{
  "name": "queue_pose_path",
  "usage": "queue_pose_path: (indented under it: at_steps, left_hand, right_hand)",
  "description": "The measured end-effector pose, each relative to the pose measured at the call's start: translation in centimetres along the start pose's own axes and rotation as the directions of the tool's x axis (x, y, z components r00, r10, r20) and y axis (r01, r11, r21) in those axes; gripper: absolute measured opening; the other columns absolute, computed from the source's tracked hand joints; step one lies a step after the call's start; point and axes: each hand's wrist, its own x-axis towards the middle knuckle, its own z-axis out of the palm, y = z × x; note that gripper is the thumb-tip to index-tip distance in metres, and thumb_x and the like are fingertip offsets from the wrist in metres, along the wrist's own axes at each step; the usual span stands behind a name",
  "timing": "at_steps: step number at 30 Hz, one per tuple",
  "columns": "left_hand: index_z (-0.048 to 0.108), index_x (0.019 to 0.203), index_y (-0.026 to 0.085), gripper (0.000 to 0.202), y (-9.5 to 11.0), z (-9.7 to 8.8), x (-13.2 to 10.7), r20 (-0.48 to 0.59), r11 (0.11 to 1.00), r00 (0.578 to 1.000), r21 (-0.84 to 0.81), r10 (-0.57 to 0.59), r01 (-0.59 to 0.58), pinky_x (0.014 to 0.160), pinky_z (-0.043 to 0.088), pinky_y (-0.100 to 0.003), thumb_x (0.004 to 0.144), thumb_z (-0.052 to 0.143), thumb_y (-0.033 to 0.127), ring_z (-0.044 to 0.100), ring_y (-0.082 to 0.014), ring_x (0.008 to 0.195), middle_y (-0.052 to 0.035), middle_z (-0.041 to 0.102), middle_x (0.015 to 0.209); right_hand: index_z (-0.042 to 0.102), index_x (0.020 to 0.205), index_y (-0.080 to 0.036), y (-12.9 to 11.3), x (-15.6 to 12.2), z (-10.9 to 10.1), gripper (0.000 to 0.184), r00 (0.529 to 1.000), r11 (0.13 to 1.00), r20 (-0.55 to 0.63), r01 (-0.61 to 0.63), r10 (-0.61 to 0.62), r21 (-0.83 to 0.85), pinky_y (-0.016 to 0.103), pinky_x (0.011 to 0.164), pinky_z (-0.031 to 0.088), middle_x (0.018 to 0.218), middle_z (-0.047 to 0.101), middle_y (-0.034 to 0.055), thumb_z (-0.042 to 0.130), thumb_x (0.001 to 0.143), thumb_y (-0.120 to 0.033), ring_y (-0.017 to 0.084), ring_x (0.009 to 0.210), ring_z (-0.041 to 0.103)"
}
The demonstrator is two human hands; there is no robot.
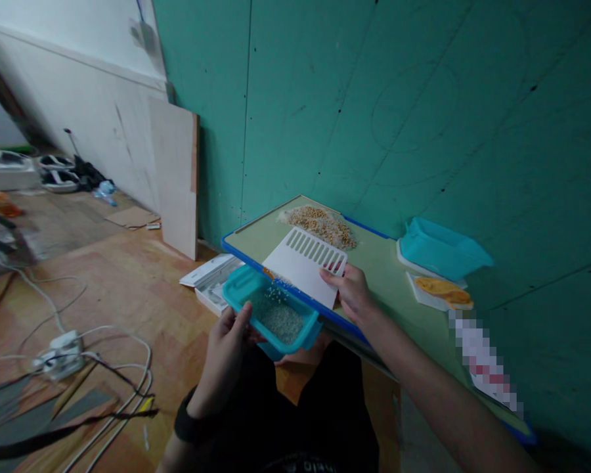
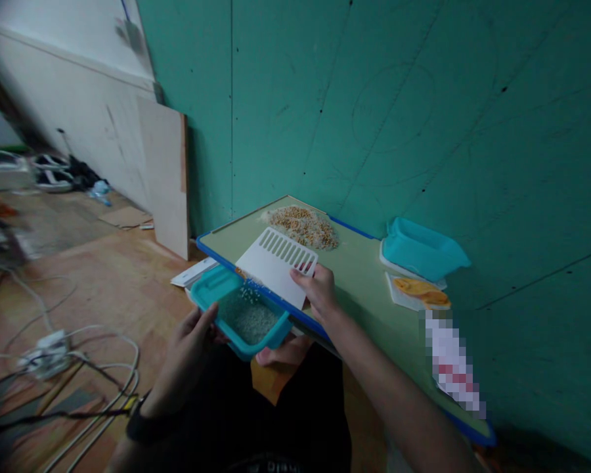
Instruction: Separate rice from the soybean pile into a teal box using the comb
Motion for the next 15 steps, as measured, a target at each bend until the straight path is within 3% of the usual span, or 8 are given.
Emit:
queue_pose_path:
  at_steps: [8, 15]
  left_hand:
    - [0.060, 0.073, 0.020, 0.041, -0.23, -0.04, -0.20, 0.033, 1.000, 0.999, 0.004, 0.003, -0.003, 0.050, 0.052, -0.024, 0.075, 0.079, 0.056, 0.061, -0.0141, 0.048, 0.0038, 0.060, 0.055]
    - [0.058, 0.071, 0.020, 0.044, -0.21, 0.06, 0.05, 0.003, 0.999, 1.000, -0.035, -0.024, 0.024, 0.047, 0.052, -0.024, 0.069, 0.084, 0.056, 0.060, -0.0139, 0.045, 0.0048, 0.059, 0.053]
  right_hand:
    - [0.069, 0.077, -0.018, -0.12, 0.64, -0.18, 0.045, 1.000, 0.999, 0.030, -0.007, 0.005, 0.046, 0.035, 0.069, 0.052, 0.072, 0.073, 0.0019, 0.093, 0.044, -0.038, 0.021, 0.067, 0.066]
    - [0.070, 0.076, -0.017, -0.02, 0.27, 0.35, 0.045, 0.998, 0.999, 0.070, -0.011, 0.009, 0.034, 0.035, 0.070, 0.053, 0.075, 0.075, 0.0032, 0.094, 0.045, -0.039, 0.022, 0.069, 0.068]
